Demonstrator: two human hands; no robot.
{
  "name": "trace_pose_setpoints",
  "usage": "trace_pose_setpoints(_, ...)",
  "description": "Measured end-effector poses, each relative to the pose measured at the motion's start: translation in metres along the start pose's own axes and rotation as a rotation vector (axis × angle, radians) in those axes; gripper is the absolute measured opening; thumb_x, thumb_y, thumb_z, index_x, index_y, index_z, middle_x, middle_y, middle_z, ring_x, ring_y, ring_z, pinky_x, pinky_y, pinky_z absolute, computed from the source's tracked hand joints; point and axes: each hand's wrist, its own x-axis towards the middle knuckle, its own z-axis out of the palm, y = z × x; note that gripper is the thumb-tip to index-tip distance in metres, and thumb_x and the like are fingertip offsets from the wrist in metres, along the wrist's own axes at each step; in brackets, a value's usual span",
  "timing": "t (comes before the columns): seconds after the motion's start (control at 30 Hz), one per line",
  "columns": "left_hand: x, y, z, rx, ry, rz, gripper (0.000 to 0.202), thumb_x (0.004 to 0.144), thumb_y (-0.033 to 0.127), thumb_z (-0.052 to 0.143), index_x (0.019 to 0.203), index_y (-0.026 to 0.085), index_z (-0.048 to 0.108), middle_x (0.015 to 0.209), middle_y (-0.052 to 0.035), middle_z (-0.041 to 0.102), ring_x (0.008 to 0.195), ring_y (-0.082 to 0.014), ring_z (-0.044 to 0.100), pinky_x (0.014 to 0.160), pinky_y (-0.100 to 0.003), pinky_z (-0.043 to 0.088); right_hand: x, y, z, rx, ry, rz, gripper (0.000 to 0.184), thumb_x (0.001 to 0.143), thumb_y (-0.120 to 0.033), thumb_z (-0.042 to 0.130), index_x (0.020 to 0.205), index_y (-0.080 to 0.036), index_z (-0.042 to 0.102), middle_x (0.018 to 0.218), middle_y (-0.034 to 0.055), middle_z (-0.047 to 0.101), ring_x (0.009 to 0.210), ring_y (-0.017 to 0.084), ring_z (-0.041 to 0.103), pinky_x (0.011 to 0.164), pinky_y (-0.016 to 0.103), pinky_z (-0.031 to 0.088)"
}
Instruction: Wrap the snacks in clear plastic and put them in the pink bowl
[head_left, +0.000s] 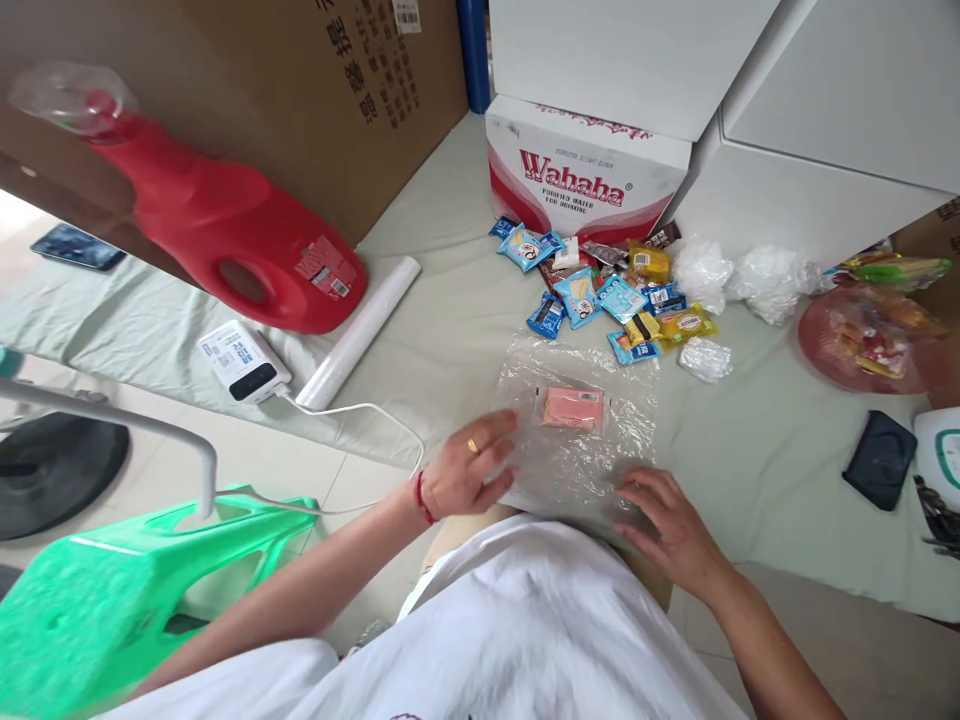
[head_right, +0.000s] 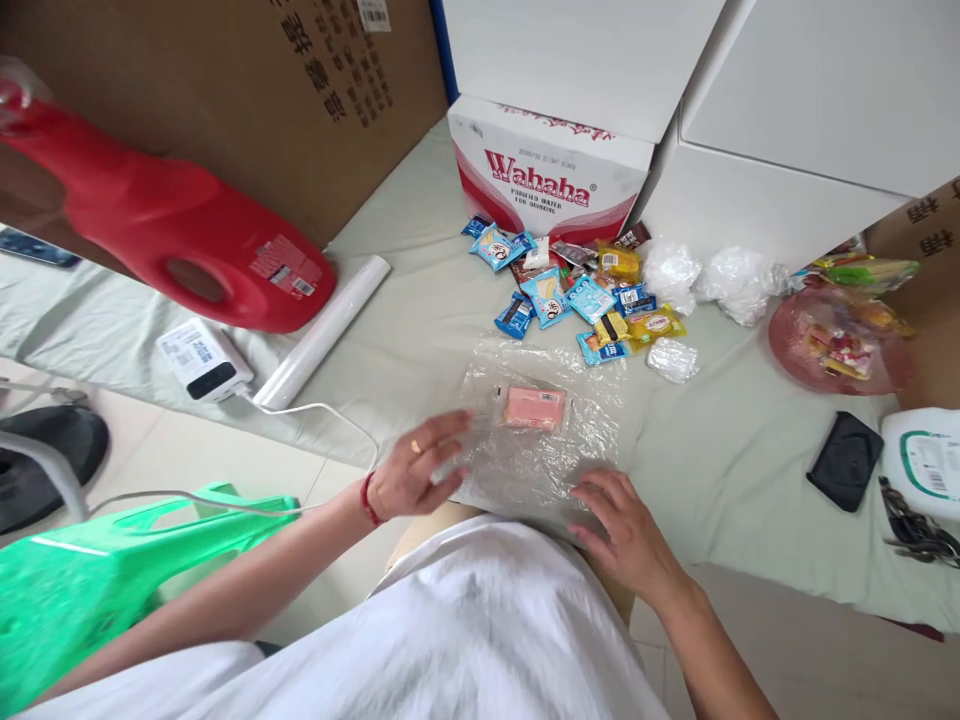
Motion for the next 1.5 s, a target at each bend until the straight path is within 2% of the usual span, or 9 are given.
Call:
trace_pose_setpoints(0.23,-0.037,-0.011,0.002,-0.214,-0.266,0.080,0.015,0.099,0.019,0.056,0.111,0.018,0.064,0.135,-0.0174,0.065,0.146,-0.0309,0.048,0.118,-0.049,0.047,-0.018,0.024,0.030,0.020,0.059,-0.066,0.019,0.102,-0.024,0.058,0.117,-0.026,0.069,0.129,0.0100,0.066,0.122,0.025,0.060,0.100,0.045,0.056)
trace_pose_setpoints(0.5,0.013,-0.028,-0.032,-0.436,-0.386,-0.379,0.027,0.104,0.036,0.047,0.110,0.020,0.067,0.107,-0.0069,0.077,0.098,-0.0179,0.072,0.088,-0.027,0.055,0.036,0.019,-0.030,0.145,-0.121,0.058,0.025,0.106,-0.032,0.045,0.102,-0.025,0.068,0.092,0.0046,0.072,0.085,0.019,0.066,0.077,0.033,0.054)
trace_pose_setpoints(0.67,0.065,-0.054,-0.040,-0.443,-0.310,-0.528,0.028,0.092,0.044,0.055,0.095,0.019,0.067,0.090,-0.0035,0.074,0.085,-0.0180,0.067,0.082,-0.029,0.051,0.083,0.035,-0.065,0.178,-0.065,0.227,0.028,0.099,-0.045,0.054,0.105,-0.023,0.070,0.096,0.0036,0.074,0.086,0.019,0.068,0.080,0.030,0.051)
trace_pose_setpoints(0.83,0.092,-0.079,-0.016,-0.289,-0.303,-0.623,0.015,0.083,0.026,0.056,0.085,0.018,0.068,0.079,-0.0035,0.069,0.074,-0.0186,0.063,0.074,-0.032,0.050,0.116,0.066,-0.052,0.170,-0.087,0.400,0.032,0.094,-0.046,0.053,0.099,-0.020,0.070,0.078,0.0014,0.069,0.065,0.016,0.058,0.061,0.025,0.043)
trace_pose_setpoints(0.97,0.095,-0.087,-0.002,-0.122,-0.185,-0.670,0.017,0.078,0.020,0.061,0.092,0.017,0.071,0.093,-0.0077,0.068,0.085,-0.0225,0.064,0.085,-0.038,0.052,0.122,0.073,-0.040,-0.148,-0.097,0.470,0.025,0.091,-0.032,0.054,0.101,-0.018,0.073,0.085,0.0056,0.070,0.074,0.018,0.061,0.068,0.027,0.045)
trace_pose_setpoints(1.07,0.092,-0.087,-0.006,0.014,-0.021,-0.718,0.022,0.083,0.019,0.059,0.101,0.016,0.072,0.104,-0.0108,0.065,0.097,-0.0250,0.062,0.094,-0.041,0.052,0.124,0.055,-0.045,-0.417,0.124,0.373,0.028,0.094,-0.028,0.053,0.110,-0.018,0.074,0.104,0.0122,0.069,0.097,0.026,0.062,0.082,0.034,0.049)
trace_pose_setpoints(1.17,0.091,-0.070,-0.018,0.164,0.200,-0.720,0.024,0.090,0.018,0.053,0.105,0.016,0.072,0.108,-0.0126,0.063,0.104,-0.0277,0.059,0.098,-0.046,0.050,0.130,0.023,-0.046,-0.355,0.231,0.122,0.031,0.101,-0.029,0.048,0.116,-0.021,0.074,0.111,0.0115,0.066,0.106,0.026,0.061,0.092,0.036,0.051)
trace_pose_setpoints(1.3,0.092,-0.009,-0.025,0.266,0.384,-0.547,0.025,0.096,0.017,0.049,0.107,0.018,0.071,0.107,-0.0112,0.065,0.101,-0.0261,0.058,0.092,-0.044,0.050,0.142,-0.010,-0.023,-0.226,-0.006,-0.041,0.031,0.104,-0.030,0.048,0.122,-0.027,0.074,0.118,0.0086,0.066,0.106,0.022,0.063,0.088,0.033,0.053)
trace_pose_setpoints(1.5,0.095,0.060,0.019,0.155,-0.032,-0.307,0.034,0.098,0.013,0.047,0.122,0.021,0.068,0.120,-0.0085,0.073,0.096,-0.0222,0.063,0.084,-0.037,0.052,0.146,-0.001,-0.005,-0.172,-0.088,0.113,0.030,0.104,-0.031,0.050,0.120,-0.026,0.075,0.117,0.0073,0.068,0.096,0.020,0.066,0.080,0.030,0.052)
